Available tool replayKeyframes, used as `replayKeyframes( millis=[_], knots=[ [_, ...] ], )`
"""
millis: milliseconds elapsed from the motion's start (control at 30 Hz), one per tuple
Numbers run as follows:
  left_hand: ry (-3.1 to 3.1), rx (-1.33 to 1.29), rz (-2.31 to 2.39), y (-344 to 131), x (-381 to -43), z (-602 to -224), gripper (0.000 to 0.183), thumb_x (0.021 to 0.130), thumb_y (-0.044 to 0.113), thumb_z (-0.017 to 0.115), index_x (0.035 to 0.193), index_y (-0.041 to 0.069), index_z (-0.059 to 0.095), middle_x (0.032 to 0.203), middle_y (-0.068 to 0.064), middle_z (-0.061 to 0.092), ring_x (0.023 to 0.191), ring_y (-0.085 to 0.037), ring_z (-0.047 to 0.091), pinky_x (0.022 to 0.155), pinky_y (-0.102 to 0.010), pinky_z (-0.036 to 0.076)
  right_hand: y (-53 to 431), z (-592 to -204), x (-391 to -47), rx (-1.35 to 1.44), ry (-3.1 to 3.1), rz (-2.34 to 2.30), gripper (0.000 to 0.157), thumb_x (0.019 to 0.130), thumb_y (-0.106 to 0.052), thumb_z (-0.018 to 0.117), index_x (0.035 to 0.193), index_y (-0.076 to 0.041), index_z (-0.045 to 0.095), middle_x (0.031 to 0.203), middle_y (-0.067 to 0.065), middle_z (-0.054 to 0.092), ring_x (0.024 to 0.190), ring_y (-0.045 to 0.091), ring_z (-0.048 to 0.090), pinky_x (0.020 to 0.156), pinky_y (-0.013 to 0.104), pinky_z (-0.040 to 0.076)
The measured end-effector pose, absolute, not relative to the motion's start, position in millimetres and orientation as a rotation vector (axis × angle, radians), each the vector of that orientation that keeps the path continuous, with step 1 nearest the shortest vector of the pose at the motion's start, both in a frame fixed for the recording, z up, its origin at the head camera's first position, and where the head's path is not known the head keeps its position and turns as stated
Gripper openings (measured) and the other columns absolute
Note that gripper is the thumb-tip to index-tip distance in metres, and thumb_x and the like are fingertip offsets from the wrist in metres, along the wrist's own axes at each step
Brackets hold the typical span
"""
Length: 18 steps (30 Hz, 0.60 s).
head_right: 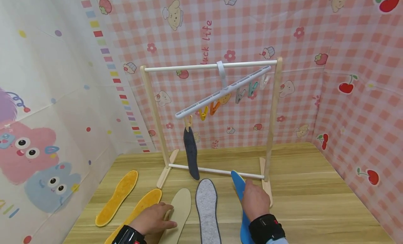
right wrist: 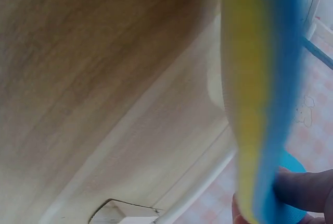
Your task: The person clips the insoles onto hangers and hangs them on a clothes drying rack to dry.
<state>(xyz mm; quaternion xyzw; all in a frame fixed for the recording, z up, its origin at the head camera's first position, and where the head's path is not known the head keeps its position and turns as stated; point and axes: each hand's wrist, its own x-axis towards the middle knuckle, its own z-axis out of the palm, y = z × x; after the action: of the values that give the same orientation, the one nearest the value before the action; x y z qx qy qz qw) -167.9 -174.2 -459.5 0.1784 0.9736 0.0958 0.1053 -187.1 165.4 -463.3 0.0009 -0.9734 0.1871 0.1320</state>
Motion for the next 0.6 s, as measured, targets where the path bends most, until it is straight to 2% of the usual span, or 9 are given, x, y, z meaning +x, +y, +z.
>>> replayKeyframes(
  millis=[267,433,600],
  knots=[
    [2.881,0.540,0.284,-173.7,-168.2,-461.1,0.060,0.080,0.050,0.077,0.118,0.004,0.067,0.105,-0.013,0.065,0.092,-0.028,0.062,0.079,-0.048,0.051,163.5,-450.5,-186.4,-0.024,-2.841,0.577,0.030,0.088,-0.007,0.072,0.108,0.009,0.057,0.073,0.018,0.062,0.063,0.035,0.062,0.055,0.048,0.049],
    [2.882,0.554,0.279,-172.6,-168.3,-460.5,0.060,0.082,0.050,0.076,0.119,0.003,0.067,0.108,-0.015,0.065,0.096,-0.030,0.062,0.082,-0.049,0.050,162.9,-445.3,-184.4,-0.014,-2.776,0.615,0.033,0.086,-0.006,0.073,0.110,0.009,0.057,0.075,0.023,0.064,0.065,0.041,0.063,0.056,0.052,0.048],
    [2.877,0.547,0.276,-170.7,-169.2,-459.0,0.060,0.082,0.050,0.076,0.119,0.003,0.067,0.109,-0.016,0.065,0.098,-0.031,0.062,0.084,-0.049,0.050,162.2,-439.7,-183.3,-0.019,-2.750,0.660,0.034,0.086,-0.008,0.073,0.111,0.009,0.057,0.080,0.025,0.065,0.068,0.041,0.064,0.057,0.052,0.049]
  ],
)
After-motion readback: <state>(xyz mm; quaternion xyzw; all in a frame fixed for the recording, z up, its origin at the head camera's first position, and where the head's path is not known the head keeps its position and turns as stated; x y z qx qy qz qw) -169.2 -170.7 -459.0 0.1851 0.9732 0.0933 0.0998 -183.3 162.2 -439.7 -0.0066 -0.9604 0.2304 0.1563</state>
